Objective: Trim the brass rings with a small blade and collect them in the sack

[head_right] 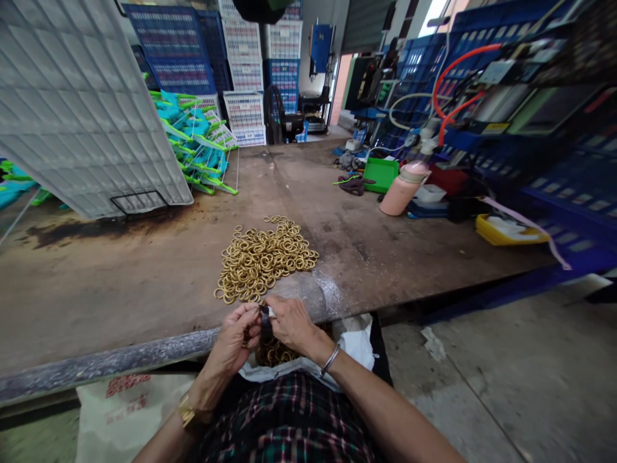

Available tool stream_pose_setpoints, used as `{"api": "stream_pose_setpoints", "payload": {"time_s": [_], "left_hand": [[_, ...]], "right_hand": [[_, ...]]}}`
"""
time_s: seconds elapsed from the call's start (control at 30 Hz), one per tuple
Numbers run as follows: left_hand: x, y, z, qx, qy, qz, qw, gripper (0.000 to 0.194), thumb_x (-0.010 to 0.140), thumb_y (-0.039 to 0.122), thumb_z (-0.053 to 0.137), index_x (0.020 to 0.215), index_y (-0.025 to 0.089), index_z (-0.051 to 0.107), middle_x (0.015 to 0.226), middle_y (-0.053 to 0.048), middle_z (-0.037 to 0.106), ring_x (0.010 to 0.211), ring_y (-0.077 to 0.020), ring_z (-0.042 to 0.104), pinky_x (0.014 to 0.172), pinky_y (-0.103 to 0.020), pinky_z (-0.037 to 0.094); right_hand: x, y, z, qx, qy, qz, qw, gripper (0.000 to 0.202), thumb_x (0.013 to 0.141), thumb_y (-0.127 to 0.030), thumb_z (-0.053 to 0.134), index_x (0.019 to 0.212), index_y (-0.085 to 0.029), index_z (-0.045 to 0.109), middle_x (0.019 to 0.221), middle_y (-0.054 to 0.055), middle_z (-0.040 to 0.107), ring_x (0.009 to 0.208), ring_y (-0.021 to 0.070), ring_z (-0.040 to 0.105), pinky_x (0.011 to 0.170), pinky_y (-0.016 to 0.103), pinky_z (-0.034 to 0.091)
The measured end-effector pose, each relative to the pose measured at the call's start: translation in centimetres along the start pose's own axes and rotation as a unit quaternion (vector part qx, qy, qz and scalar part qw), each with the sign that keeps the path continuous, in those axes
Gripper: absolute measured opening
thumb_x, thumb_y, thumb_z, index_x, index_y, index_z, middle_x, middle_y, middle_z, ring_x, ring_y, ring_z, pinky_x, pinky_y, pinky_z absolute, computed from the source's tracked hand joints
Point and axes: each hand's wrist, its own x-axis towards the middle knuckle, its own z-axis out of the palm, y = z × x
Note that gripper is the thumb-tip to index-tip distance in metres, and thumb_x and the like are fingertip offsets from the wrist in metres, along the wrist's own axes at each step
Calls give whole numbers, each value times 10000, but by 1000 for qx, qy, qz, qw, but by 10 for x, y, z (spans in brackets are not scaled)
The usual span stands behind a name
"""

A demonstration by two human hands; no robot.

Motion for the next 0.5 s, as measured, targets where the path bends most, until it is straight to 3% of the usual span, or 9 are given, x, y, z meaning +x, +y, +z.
{"api": "stream_pose_setpoints", "payload": {"time_s": [0.5], "left_hand": [[-1,-2,2,57,40,15,997,318,586,381,711,698,171,498,503,82,436,371,-18,304,337,-138,170]], "right_hand": [[2,-11,-3,-118,-47,63,990,241,754,-86,413,937,-163,549,843,67,645,741,168,572,592,255,285]]}}
